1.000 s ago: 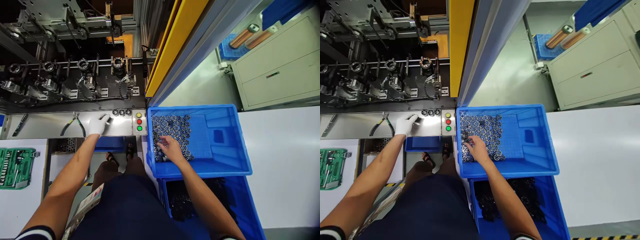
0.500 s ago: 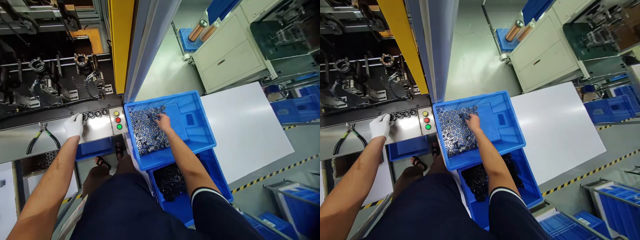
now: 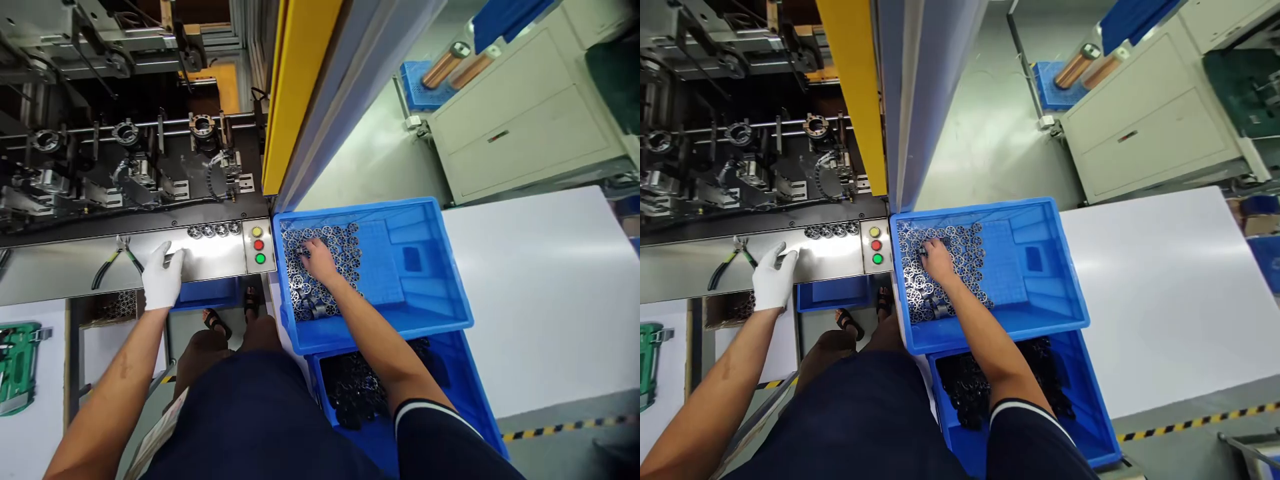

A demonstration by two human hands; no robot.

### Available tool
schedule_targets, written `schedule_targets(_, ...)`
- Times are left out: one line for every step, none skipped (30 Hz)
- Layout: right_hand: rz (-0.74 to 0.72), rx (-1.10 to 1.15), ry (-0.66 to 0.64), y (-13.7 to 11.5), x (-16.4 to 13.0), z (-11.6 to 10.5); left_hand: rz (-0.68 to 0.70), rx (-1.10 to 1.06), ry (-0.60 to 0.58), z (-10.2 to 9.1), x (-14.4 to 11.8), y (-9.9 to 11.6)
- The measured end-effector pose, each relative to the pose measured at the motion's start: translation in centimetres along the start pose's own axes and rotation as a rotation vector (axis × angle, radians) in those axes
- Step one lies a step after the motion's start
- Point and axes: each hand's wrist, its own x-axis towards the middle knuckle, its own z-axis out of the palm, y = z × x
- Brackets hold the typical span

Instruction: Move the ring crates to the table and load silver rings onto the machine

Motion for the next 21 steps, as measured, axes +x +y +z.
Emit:
schedule_targets(0.007, 0.006, 0.001, -0.2, -0.9, 0.2, 0.067, 0.153, 0.053, -0.9, -0.3, -0.7)
schedule_targets(0.017, 0.011, -0.004, -0.3, -1.8, 0.3, 0.11, 0.292, 0.109, -1.9, -0.2, -1.5)
schedule_targets(0.025, 0.014, -0.015, -0.2, -2.8, 0.4, 0.118, 0.405, 0.151, -2.7, 0.0, -2.5)
schedule_targets(0.033, 0.017, -0.031, 0.0, -3.9, 0.4, 0.086, 0.484, 0.163, -3.5, 0.5, -3.5)
schedule_targets(0.041, 0.017, -0.049, 0.1, -4.9, 0.3, 0.029, 0.526, 0.145, -4.3, 1.1, -4.6)
schedule_targets(0.05, 0.017, -0.066, 0.3, -5.9, 0.2, -0.033, 0.538, 0.115, -4.9, 1.7, -5.7)
schedule_targets(0.06, 0.015, -0.081, 0.4, -6.9, 0.1, -0.086, 0.535, 0.086, -5.4, 2.3, -6.7)
schedule_targets(0.071, 0.012, -0.093, 0.5, -7.8, -0.1, -0.12, 0.528, 0.064, -5.8, 2.8, -7.6)
schedule_targets(0.085, 0.008, -0.101, 0.4, -8.6, -0.2, -0.136, 0.524, 0.057, -6.2, 3.2, -8.2)
schedule_targets(0.1, 0.002, -0.108, 0.3, -9.4, -0.4, -0.141, 0.526, 0.064, -6.6, 3.5, -8.7)
schedule_targets(0.114, -0.004, -0.115, 0.2, -10.1, -0.5, -0.143, 0.53, 0.077, -6.9, 3.7, -9.0)
schedule_targets(0.127, -0.012, -0.127, 0.1, -10.7, -0.5, -0.148, 0.53, 0.08, -7.3, 3.8, -9.2)
schedule_targets(0.139, -0.02, -0.142, -0.1, -11.3, -0.5, -0.154, 0.532, 0.085, -7.6, 3.9, -9.3)
schedule_targets(0.15, -0.029, -0.163, -0.2, -11.7, -0.5, -0.159, 0.537, 0.105, -7.9, 4.0, -9.3)
schedule_targets(0.162, -0.039, -0.189, -0.1, -12.1, -0.3, -0.164, 0.543, 0.139, -8.1, 4.0, -9.3)
schedule_targets(0.178, -0.052, -0.217, 0.0, -12.4, -0.2, -0.168, 0.548, 0.184, -8.2, 4.0, -9.2)
schedule_targets(0.199, -0.067, -0.247, 0.2, -12.5, 0.0, -0.169, 0.547, 0.228, -8.2, 3.9, -9.1)
schedule_targets(0.222, -0.082, -0.277, 0.5, -12.6, 0.1, -0.162, 0.541, 0.265, -8.2, 3.8, -8.9)
schedule_targets(0.245, -0.095, -0.306, 0.7, -12.6, 0.3, -0.149, 0.528, 0.284, -8.1, 3.5, -8.6)
schedule_targets(0.262, -0.105, -0.332, 0.9, -12.5, 0.5, -0.128, 0.511, 0.281, -7.9, 3.0, -8.3)
schedule_targets(0.272, -0.112, -0.354, 1.0, -12.4, 0.7, -0.098, 0.494, 0.266, -7.8, 2.4, -7.8)
